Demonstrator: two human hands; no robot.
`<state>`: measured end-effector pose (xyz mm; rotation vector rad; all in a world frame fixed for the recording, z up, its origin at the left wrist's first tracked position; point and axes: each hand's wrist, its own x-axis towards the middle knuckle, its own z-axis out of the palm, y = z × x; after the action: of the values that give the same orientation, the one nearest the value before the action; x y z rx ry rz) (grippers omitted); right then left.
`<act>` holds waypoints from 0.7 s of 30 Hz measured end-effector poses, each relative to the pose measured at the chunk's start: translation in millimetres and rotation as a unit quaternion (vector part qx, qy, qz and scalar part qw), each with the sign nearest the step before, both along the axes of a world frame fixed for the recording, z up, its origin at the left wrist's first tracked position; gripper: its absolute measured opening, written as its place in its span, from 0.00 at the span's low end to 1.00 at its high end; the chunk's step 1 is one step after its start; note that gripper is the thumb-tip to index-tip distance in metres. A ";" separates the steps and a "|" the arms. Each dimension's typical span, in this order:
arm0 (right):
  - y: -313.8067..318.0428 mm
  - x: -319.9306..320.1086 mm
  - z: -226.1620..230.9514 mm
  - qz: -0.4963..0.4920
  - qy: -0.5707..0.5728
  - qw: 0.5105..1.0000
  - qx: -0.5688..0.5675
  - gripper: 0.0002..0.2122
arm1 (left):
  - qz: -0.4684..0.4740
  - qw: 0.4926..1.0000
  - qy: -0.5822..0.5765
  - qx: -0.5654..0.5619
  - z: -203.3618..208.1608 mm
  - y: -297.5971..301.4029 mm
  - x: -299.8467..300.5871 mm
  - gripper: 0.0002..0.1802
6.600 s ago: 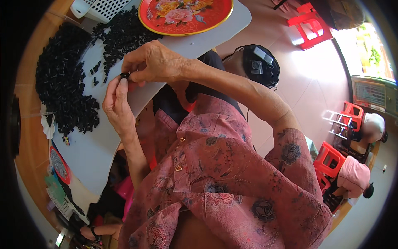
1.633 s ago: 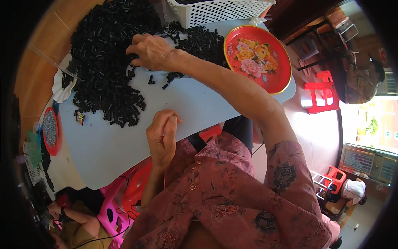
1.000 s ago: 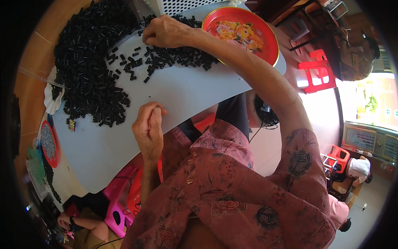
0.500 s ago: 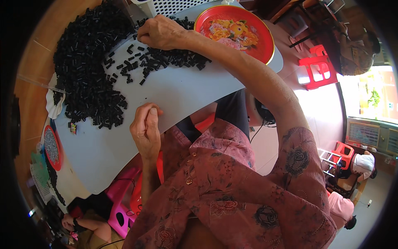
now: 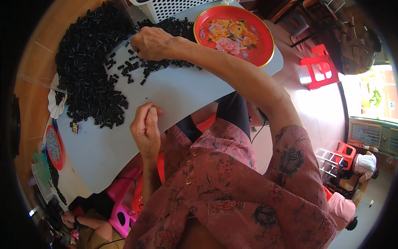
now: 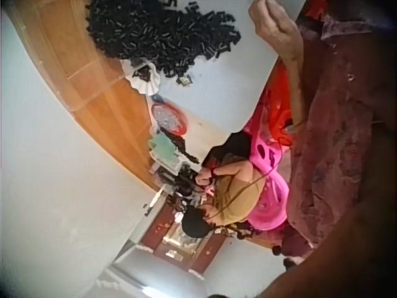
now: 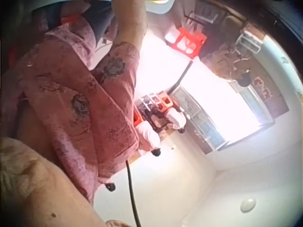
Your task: The person sorts small black industrial components by hand, transferring them from a basket into a red tray on a white table.
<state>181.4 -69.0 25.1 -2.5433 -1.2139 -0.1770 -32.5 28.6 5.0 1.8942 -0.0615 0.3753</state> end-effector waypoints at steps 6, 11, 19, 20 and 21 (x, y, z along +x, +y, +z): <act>-22.2 -39.9 7.7 0.019 0.236 0.936 0.259 0.12 | 0.019 0.997 0.062 -0.044 1.1 5.0 -5.2 0.11; -46.0 -82.4 9.2 -0.018 0.447 0.838 0.313 0.08 | 0.035 0.997 0.030 -0.066 5.2 -5.9 5.1 0.11; -67.5 -119.3 -11.5 -0.060 0.462 0.794 0.390 0.09 | 0.031 0.998 -0.042 0.036 1.2 -25.9 22.8 0.10; -69.3 -122.5 -12.1 -0.073 0.463 0.790 0.395 0.09 | 0.026 0.998 -0.041 0.039 1.2 -26.8 22.1 0.10; -72.7 -125.7 -10.6 -0.075 0.474 0.770 0.420 0.10 | 0.024 0.998 -0.040 0.039 1.3 -26.8 21.2 0.10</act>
<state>55.8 -141.7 14.5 -1.5191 -0.3551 0.4108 -11.2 1.8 6.3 1.9609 -0.0852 0.4884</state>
